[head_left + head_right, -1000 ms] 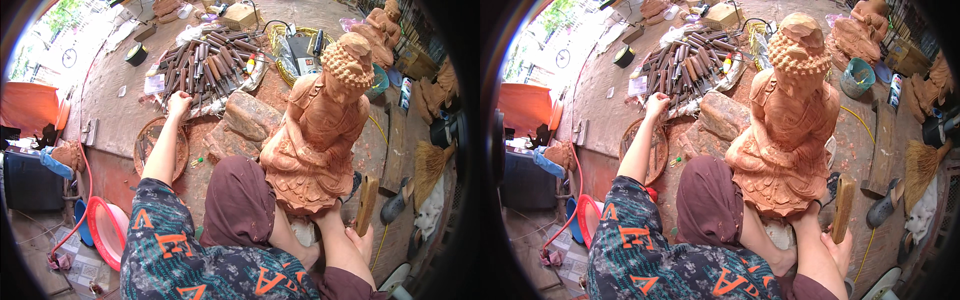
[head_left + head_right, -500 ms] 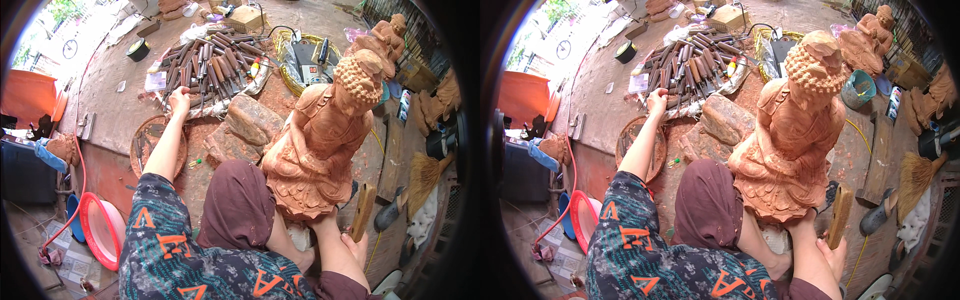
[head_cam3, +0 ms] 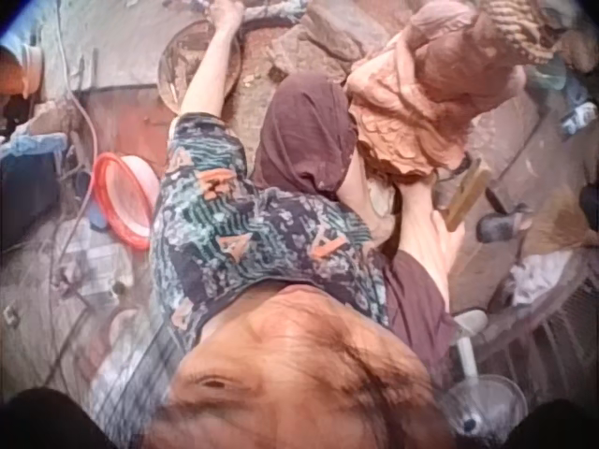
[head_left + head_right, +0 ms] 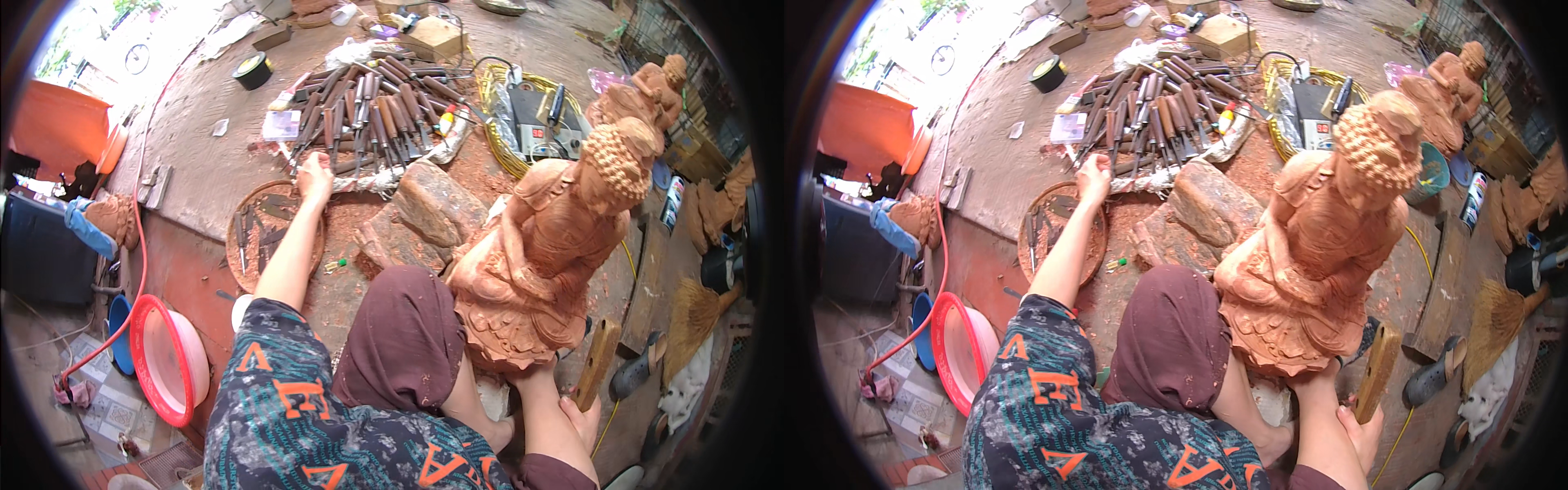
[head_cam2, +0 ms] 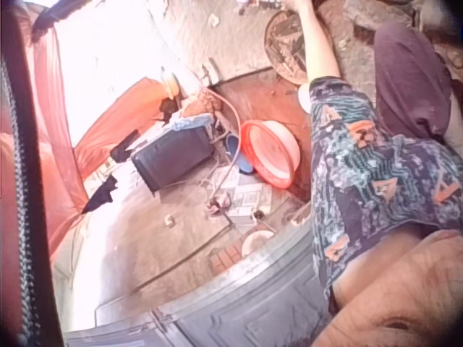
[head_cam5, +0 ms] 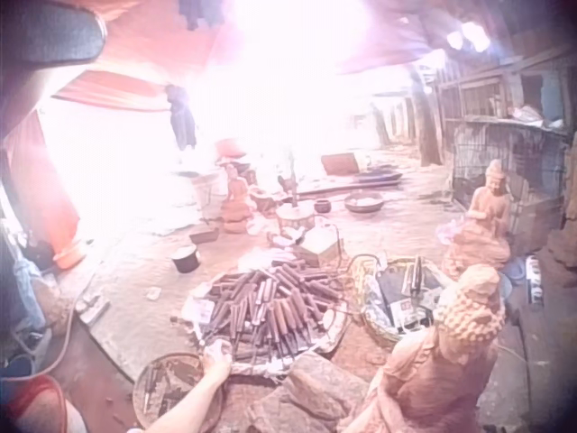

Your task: The person carves a wooden statue using a chisel and mallet, then switches to a power drill to refine the details. The person works on the lower section of the statue, which is placed on their lap.

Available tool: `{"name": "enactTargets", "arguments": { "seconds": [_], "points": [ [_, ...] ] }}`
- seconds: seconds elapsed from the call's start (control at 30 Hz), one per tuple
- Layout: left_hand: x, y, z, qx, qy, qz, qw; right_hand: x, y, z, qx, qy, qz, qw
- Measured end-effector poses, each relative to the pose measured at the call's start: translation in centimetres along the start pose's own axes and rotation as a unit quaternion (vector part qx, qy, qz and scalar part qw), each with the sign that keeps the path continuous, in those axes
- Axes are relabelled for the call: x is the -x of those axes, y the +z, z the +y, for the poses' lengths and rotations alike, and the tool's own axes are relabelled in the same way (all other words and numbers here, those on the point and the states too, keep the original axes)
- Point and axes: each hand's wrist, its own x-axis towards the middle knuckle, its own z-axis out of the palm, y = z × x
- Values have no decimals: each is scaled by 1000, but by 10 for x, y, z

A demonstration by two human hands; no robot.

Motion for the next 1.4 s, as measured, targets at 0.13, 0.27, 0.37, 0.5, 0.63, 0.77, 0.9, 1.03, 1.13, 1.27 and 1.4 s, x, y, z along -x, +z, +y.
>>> {"name": "enactTargets", "arguments": {
  "seconds": [0.13, 0.27, 0.37, 0.5, 0.63, 0.77, 0.9, 1.03, 1.13, 1.27, 1.4],
  "points": [
    [8, 8, 0, 17, 16, 43, 999, -1, 14, 11, -98, -25, 32, 994],
    [10, 9, -2, -29, 17, 64, 997, 1, 12, 1, 215, -75, 91, 970],
    [5, -5, 14, 20, -37, 1, 999, 3, 8, 0, 213, -69, 64, 973],
    [-41, -18, -32, -113, 1, 114, 987, -2, 23, 5, 240, -112, 121, 957],
    [-91, -6, -58, -106, -14, 75, 991, -1, 40, 34, 215, -94, 154, 960],
    [-106, -3, -79, -54, -82, -16, 995, 99, -26, 54, -316, 92, 88, 940],
    [-128, -22, -144, -182, 58, -88, 978, 121, -80, 30, -442, 187, 133, 867],
    [-142, -57, -172, 434, -289, -271, 809, 128, -70, 35, -487, 191, 171, 835],
    [-22, -85, -74, 587, -230, -227, 742, 124, -62, 34, -520, 187, 188, 812],
    [61, -133, 54, 598, -13, -226, 769, 125, -60, 35, -529, 170, 237, 797],
    [99, -132, 196, 591, 191, -296, 725, 133, -62, 53, -505, 125, 293, 802]
  ]
}}
